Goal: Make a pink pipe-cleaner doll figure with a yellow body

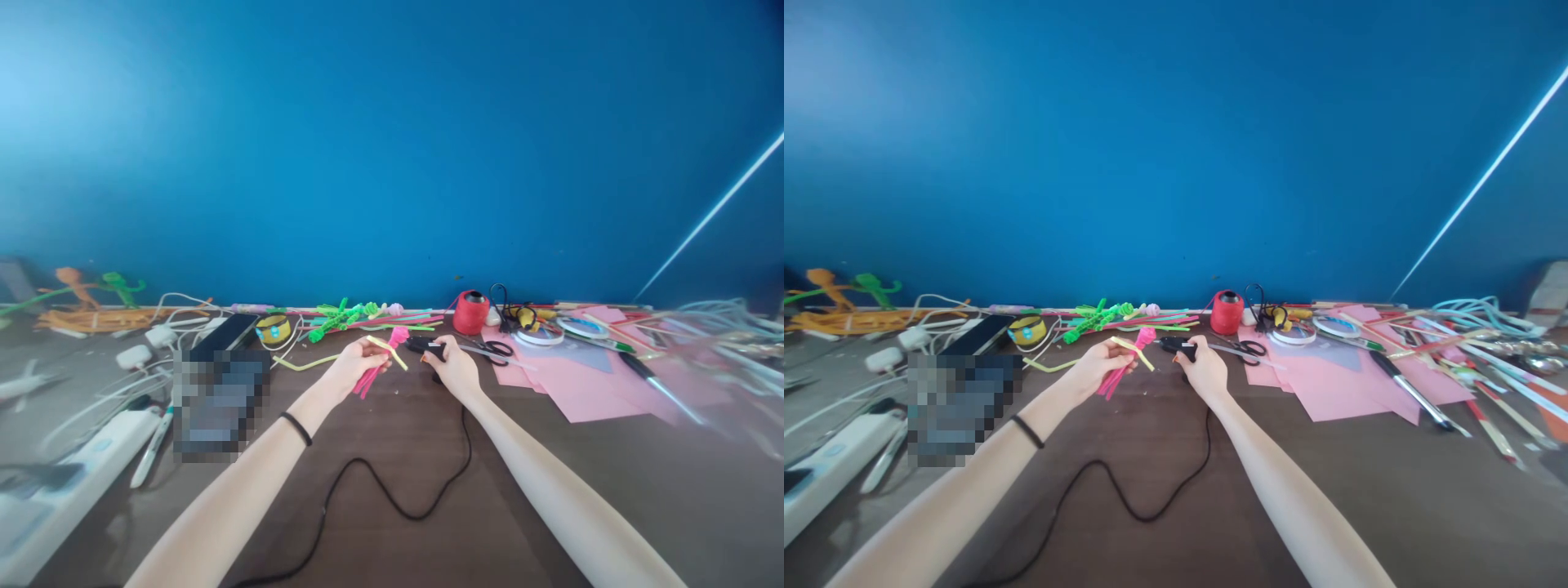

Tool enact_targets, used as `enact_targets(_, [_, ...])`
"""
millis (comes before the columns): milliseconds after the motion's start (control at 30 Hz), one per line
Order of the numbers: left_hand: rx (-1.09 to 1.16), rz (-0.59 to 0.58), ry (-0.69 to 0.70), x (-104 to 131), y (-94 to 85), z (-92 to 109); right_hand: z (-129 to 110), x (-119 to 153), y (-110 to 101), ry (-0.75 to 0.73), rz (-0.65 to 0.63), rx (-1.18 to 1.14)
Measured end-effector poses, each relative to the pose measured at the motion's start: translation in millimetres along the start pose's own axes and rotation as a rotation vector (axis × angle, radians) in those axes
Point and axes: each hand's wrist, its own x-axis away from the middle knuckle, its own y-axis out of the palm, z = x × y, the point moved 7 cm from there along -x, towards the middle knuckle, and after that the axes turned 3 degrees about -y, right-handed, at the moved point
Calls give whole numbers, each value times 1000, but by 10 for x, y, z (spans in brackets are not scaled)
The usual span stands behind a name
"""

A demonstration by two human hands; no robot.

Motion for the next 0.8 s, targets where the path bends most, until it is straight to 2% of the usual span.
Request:
enact_targets(100, [31,64,44,116,-171,82,-2,6,-11,11,-13,-10])
enact_targets(200, [65,124,25,205,-329,68,-4,15,-22,10,-16,-28])
enact_targets(333, [-28,303,60,281,-532,0,-5,28,-35,2,-8,-46])
enact_targets(533, [-359,496,224,296,-615,-64,10,32,-26,3,-5,-64])
enact_targets(667, [-712,582,396,344,-563,64,19,28,-26,-7,6,-82])
enact_targets(800, [-1023,638,317,282,-566,71,18,24,-40,-9,6,-91])
